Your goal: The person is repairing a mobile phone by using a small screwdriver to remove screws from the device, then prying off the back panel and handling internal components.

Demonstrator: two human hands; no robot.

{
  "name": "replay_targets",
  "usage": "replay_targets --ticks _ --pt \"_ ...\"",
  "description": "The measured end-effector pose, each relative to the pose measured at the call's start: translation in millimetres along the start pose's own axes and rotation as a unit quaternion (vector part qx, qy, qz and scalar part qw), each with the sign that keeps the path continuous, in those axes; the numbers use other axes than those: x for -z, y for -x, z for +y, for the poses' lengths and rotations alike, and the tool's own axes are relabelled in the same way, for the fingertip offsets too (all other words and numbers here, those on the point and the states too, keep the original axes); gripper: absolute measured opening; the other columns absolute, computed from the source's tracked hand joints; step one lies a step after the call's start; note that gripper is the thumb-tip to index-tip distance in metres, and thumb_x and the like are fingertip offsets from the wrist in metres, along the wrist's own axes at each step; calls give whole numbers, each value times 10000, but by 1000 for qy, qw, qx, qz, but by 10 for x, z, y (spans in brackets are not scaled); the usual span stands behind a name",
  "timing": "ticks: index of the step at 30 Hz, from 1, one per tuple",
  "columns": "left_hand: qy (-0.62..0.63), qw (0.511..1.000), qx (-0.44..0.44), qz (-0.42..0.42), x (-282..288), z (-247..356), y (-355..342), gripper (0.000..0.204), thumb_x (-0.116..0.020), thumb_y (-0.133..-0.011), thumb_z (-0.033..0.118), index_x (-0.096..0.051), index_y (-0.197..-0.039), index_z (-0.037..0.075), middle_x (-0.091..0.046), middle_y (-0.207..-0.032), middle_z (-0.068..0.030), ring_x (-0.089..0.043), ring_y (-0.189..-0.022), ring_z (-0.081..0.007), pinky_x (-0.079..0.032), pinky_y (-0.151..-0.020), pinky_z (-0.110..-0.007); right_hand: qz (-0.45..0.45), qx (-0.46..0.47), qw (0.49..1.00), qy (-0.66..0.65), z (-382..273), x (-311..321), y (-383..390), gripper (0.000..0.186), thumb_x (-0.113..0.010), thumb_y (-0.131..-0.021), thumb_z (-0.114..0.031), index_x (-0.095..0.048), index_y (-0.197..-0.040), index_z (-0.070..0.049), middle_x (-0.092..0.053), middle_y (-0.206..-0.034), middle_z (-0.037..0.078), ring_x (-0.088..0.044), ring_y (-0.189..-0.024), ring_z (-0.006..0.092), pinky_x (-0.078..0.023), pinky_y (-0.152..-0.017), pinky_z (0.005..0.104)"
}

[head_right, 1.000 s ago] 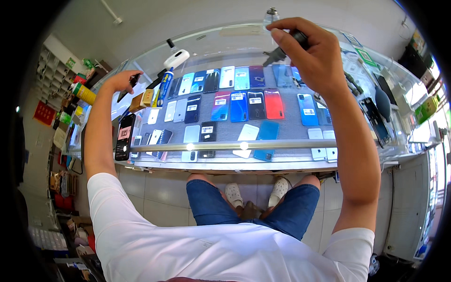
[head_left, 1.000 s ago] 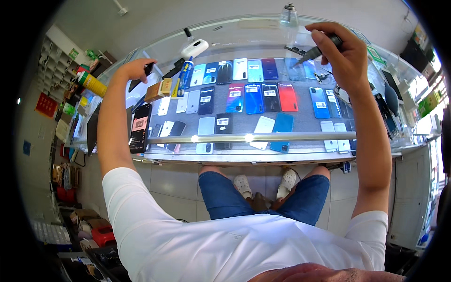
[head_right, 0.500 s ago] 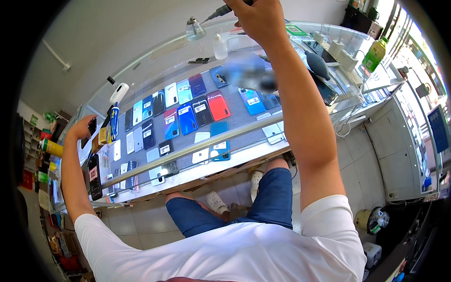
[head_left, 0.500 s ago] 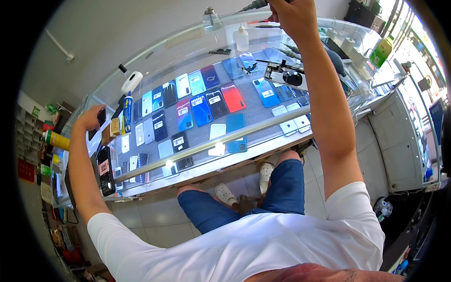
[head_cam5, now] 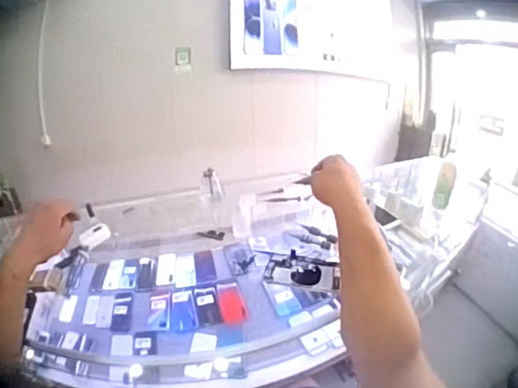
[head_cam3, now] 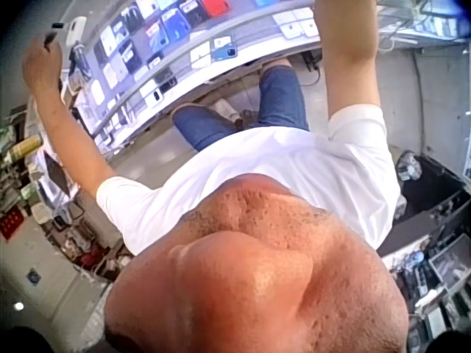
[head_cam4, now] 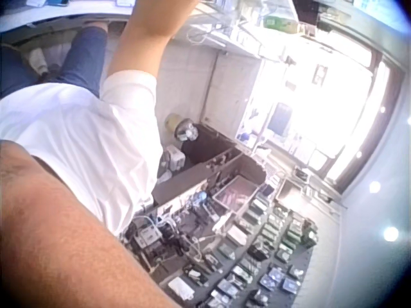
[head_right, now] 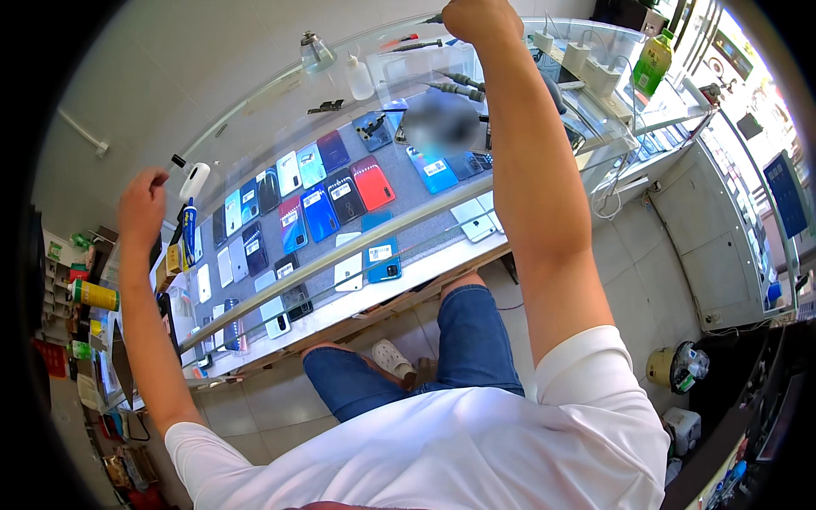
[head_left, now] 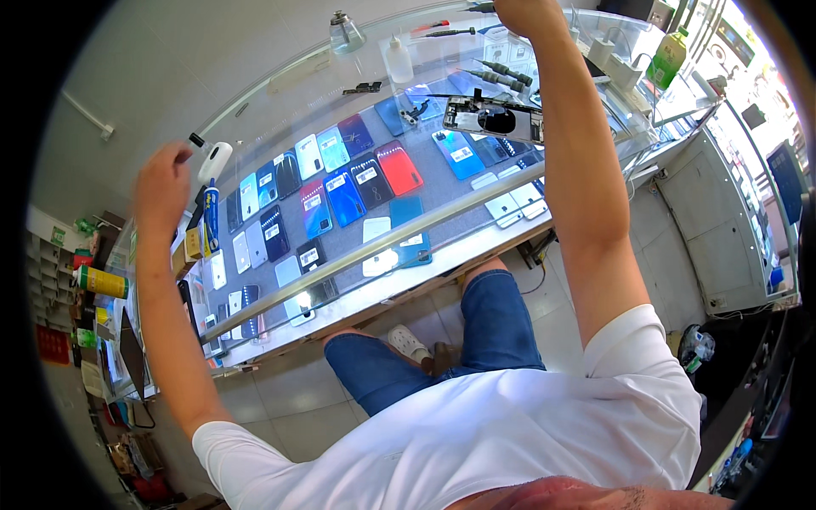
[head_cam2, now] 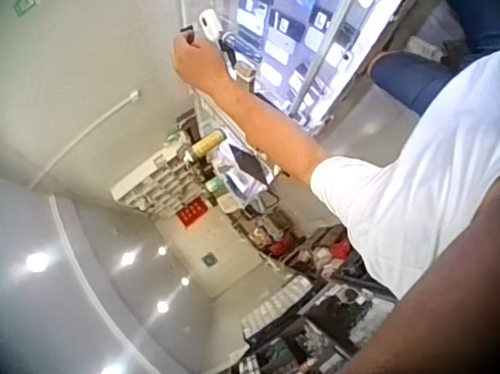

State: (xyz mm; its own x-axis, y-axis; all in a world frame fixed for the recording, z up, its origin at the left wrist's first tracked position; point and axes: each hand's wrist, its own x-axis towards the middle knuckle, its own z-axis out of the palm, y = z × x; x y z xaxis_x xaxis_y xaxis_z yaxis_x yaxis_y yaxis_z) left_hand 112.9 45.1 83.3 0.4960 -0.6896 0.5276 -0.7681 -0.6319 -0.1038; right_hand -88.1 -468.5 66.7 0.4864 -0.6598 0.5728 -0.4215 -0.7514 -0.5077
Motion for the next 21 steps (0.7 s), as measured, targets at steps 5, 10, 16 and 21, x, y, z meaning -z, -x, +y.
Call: replay_targets --ticks 5,10,16,21 --pt "130 973 -183 49 -116 1364 -18 102 -601 -842 -21 -694 -871 7 -706 -880 -148 -694 -815 -331 -554 -764 -393 -123 -89 976 153 184 -251 -185 317 -740 -892 -218 -781 -1133 -16 -728 -1249 248 -698 -1196 402 -563 -1016 482" --pt "209 963 -168 30 -436 1407 150 112 -614 -825 16 -722 -835 41 -726 -849 -127 -703 -776 -321 -570 -725 -406 -179 -36 959 215 236 -422 -160 345 -740 -893 -228 -770 -1158 -11 -732 -1247 241 -696 -1206 385 -560 -1026 480" --pt "260 961 -99 1 -424 1112 200 158 -583 -829 -4 -739 -831 17 -734 -815 -126 -701 -730 -264 -546 -680 -357 -218 99 914 328 617 -800 -375 238 -665 -900 -157 -801 -1053 -35 -759 -1115 220 -733 -1049 376 -584 -914 476" --pt "291 950 -116 6 -451 1131 203 172 -568 -832 -28 -738 -851 -11 -716 -780 -108 -657 -684 -197 -500 -631 -321 -253 89 913 306 770 -872 -481 380 -657 -808 -44 -793 -1162 -47 -751 -1155 238 -710 -1075 446 -575 -919 510"
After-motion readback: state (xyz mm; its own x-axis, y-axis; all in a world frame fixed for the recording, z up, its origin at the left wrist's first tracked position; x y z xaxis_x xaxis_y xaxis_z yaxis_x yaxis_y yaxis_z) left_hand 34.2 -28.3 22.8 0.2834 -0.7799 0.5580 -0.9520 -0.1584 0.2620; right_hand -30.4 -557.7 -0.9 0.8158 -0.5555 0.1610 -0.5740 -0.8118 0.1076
